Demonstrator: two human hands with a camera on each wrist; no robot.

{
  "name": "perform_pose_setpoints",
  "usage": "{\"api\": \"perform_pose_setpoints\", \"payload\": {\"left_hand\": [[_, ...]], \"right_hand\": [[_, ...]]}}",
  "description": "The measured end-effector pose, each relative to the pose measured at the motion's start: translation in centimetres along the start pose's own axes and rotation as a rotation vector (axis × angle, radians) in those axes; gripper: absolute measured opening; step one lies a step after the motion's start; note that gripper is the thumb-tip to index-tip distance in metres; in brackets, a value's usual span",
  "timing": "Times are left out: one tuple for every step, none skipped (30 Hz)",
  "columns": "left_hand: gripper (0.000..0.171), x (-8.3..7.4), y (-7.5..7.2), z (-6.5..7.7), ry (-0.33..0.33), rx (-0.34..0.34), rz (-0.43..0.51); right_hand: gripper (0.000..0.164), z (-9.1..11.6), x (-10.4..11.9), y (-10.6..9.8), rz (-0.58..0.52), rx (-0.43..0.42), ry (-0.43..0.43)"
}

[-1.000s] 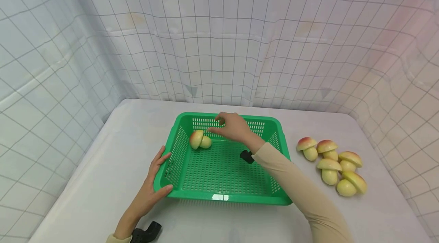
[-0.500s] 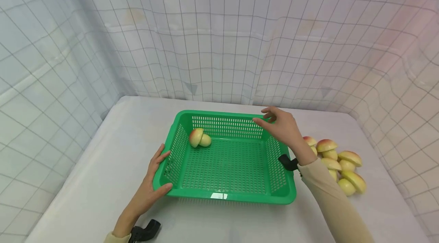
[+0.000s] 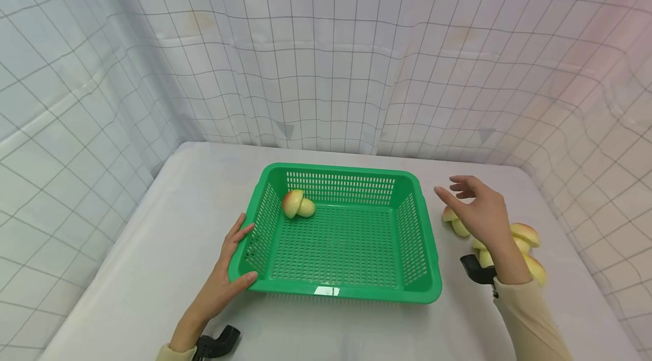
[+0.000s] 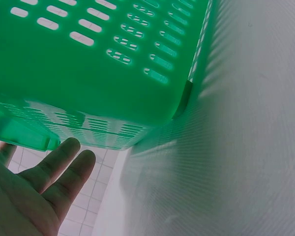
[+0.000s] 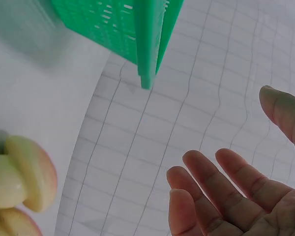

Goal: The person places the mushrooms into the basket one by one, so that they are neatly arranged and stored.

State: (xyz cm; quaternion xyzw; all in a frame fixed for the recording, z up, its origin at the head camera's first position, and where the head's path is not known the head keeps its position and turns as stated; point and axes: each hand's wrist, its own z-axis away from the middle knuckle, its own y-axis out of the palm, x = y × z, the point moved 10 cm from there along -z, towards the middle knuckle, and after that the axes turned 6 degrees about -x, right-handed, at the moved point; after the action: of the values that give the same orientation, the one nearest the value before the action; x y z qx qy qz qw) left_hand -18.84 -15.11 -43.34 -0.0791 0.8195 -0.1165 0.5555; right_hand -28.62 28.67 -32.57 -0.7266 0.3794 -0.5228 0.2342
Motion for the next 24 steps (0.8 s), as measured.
{"api": "perform_pose_setpoints", "payload": {"left_hand": [[0.080,0.0,0.0,0.0,0.001,0.000,-0.002],[0.080,0.0,0.0,0.0,0.003,0.000,-0.002],[0.080,0.0,0.0,0.0,0.000,-0.002,0.000],[0.080,0.0,0.0,0.0,-0.001,-0.002,-0.001],[0.080,-0.1,0.0,0.0,-0.002,-0.001,-0.001],[0.080,-0.1,0.0,0.0,-0.004,0.000,-0.001],[0.080,-0.1,0.0,0.0,-0.003,-0.001,-0.001],[0.080,-0.2,0.0,0.0,-0.003,-0.001,-0.001],[0.080,-0.2,0.0,0.0,-0.002,-0.001,-0.001],[0.080,-0.2,-0.1,0.0,0.000,-0.001,-0.002],[0.080,-0.3,-0.1,0.0,0.001,0.000,-0.002],[0.080,-0.3,-0.1,0.0,0.003,0.000,0.000],[0.080,-0.3,-0.1,0.0,0.006,0.000,-0.001],[0.080,-0.3,-0.1,0.0,0.005,0.000,0.001],[0.079,-0.3,-0.1,0.0,0.005,0.000,0.003],[0.079,-0.3,-0.1,0.0,0.005,0.000,0.003],[0.079,-0.3,-0.1,0.0,0.005,-0.001,0.004],[0.079,-0.3,-0.1,0.0,0.005,-0.002,0.004],[0.079,-0.3,-0.1,0.1,0.006,-0.002,0.002],[0.079,-0.3,-0.1,0.1,0.004,-0.003,0.003],[0.079,-0.3,-0.1,0.1,0.005,-0.002,0.002],[0.079,-0.2,0.0,0.1,0.005,-0.001,0.001],[0.079,-0.2,0.0,0.1,0.004,0.000,0.002],[0.079,-0.1,0.0,0.1,0.005,0.001,0.002]], "right_hand": [[0.053,0.3,-0.6,-0.5,0.007,-0.010,0.013],[0.053,0.6,-1.1,-0.9,0.006,-0.018,0.024],[0.054,0.9,-1.8,-1.3,0.009,-0.023,0.039],[0.054,1.3,-2.4,-1.6,0.013,-0.031,0.051],[0.055,1.6,-3.0,-2.0,0.016,-0.037,0.068],[0.056,2.0,-3.6,-2.3,0.018,-0.045,0.085],[0.056,2.3,-4.2,-2.6,0.018,-0.055,0.102],[0.057,2.7,-4.9,-2.8,0.018,-0.063,0.124],[0.058,3.1,-5.5,-3.1,0.019,-0.070,0.144],[0.058,3.5,-6.2,-3.3,0.021,-0.080,0.164],[0.059,3.8,-6.8,-3.4,0.023,-0.082,0.183],[0.060,4.2,-7.4,-3.5,0.022,-0.085,0.203],[0.060,4.5,-7.9,-3.6,0.026,-0.085,0.218],[0.061,4.8,-8.4,-3.5,0.034,-0.082,0.236],[0.062,5.1,-8.8,-3.5,0.042,-0.077,0.249],[0.064,5.4,-9.2,-3.4,0.055,-0.069,0.261],[0.065,5.7,-9.6,-3.2,0.066,-0.058,0.276],[0.067,6.0,-10.0,-3.1,0.076,-0.051,0.290],[0.068,6.3,-10.3,-3.0,0.091,-0.048,0.301],[0.069,6.6,-10.7,-3.0,0.105,-0.048,0.320],[0.070,6.9,-11.0,-3.1,0.118,-0.049,0.332],[0.071,7.2,-11.3,-3.1,0.130,-0.056,0.343],[0.071,7.4,-11.5,-3.2,0.142,-0.067,0.353],[0.070,7.6,-11.7,-3.4,0.154,-0.081,0.359]]}}
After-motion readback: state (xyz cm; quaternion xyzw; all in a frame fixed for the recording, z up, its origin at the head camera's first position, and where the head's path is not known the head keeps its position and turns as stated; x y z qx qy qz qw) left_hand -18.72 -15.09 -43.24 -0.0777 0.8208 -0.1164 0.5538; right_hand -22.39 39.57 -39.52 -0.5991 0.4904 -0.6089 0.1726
